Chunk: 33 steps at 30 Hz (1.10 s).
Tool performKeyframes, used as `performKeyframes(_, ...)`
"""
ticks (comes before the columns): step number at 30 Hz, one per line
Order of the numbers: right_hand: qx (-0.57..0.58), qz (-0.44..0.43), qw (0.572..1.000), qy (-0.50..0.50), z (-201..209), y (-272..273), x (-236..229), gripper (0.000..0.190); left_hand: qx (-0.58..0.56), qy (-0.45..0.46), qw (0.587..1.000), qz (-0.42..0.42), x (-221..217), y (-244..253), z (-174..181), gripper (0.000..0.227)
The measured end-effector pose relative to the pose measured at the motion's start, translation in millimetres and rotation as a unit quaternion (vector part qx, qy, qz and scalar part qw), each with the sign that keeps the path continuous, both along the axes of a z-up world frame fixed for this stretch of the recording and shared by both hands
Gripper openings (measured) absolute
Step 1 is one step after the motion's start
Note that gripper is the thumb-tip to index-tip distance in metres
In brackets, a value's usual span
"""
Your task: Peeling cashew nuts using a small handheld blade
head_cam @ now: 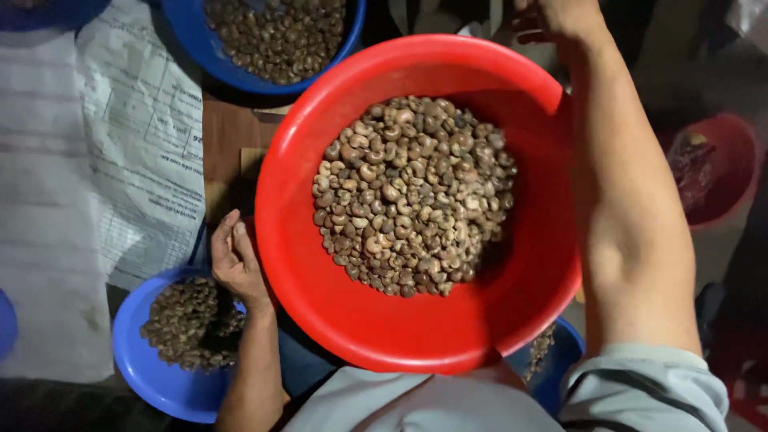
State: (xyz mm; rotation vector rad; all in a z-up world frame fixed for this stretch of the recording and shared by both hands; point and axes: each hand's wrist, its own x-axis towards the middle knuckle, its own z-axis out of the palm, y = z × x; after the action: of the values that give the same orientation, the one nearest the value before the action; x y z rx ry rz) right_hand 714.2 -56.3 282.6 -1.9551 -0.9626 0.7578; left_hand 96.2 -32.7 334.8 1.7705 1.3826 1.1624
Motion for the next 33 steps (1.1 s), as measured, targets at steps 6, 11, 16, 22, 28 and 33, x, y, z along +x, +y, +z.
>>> performKeyframes(6,0.010,-0.033,0.993,0.116,116.1,-152.6,-75.2,0.059,0.027,-0.003,1.000,0.007,-1.4,8.7,6.3,0.030)
performKeyframes(11,0.017,-0.120,0.979,0.163,110.4,-261.9,-169.1,0.061,-0.086,-0.040,0.995,0.008,-5.5,12.8,18.9,0.035)
performKeyframes(16,0.166,-0.245,0.905,0.304,103.4,-263.2,-245.3,0.056,-0.152,-0.108,0.982,-0.014,-22.6,6.6,39.0,0.030)
performKeyframes(22,0.328,-0.282,0.870,0.237,78.9,-245.0,-261.3,0.055,-0.185,0.110,0.976,-0.020,-5.2,-8.2,87.7,0.026)
performKeyframes(28,0.233,-0.373,0.881,0.176,82.9,-232.2,-337.3,0.059,-0.122,0.224,0.961,-0.111,-13.4,114.9,53.6,0.029)
performKeyframes(33,0.207,-0.291,0.915,0.187,134.7,-248.2,-396.3,0.064,-0.113,0.165,0.975,-0.096,1.6,169.6,46.9,0.027)
